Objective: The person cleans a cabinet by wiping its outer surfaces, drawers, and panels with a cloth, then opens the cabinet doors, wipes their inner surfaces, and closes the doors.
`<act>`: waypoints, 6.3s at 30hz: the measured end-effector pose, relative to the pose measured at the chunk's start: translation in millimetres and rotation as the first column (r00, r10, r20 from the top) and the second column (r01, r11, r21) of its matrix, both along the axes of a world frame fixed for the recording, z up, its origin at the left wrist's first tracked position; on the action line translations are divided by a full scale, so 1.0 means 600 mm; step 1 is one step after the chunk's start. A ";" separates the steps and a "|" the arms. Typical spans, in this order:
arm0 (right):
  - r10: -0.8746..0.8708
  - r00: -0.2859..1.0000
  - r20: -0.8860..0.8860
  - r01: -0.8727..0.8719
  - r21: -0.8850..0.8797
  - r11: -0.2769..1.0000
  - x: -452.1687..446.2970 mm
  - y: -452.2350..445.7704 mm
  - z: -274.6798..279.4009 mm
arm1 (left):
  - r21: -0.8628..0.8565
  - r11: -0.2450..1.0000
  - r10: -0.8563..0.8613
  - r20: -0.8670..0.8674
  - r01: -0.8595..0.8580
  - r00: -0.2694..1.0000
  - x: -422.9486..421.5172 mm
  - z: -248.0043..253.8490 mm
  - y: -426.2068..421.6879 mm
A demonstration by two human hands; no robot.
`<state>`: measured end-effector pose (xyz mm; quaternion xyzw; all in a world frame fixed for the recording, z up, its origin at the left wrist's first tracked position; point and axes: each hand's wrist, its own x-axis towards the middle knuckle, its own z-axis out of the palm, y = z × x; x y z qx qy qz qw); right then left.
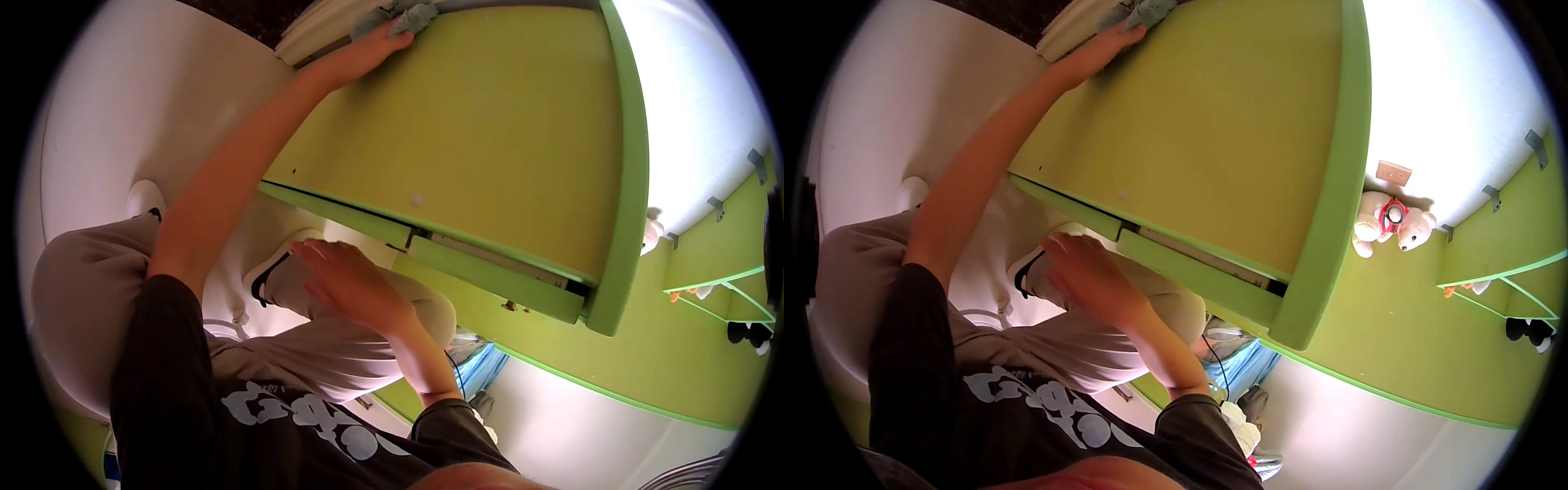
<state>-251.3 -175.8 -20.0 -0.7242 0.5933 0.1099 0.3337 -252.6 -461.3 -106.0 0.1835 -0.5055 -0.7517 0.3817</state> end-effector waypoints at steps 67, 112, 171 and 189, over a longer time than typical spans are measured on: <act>-0.198 0.979 0.056 0.183 0.207 0.961 -0.014 0.007 0.025 | 0.522 0.838 -0.135 0.482 -0.160 0.866 0.167 -0.406 0.218; -0.150 0.981 -0.125 0.177 0.247 0.953 0.014 -0.060 -0.086 | 0.232 0.972 0.013 0.107 -0.038 0.994 0.136 -0.092 0.158; -0.086 0.995 -0.052 0.076 -0.166 0.983 0.073 0.220 0.095 | -0.053 0.831 0.551 -0.068 -0.554 0.832 0.158 0.097 0.507; -0.273 0.962 -0.015 0.261 -0.254 0.931 0.184 0.285 0.117 | 0.365 0.875 0.217 0.294 -0.319 0.931 0.184 -0.313 0.451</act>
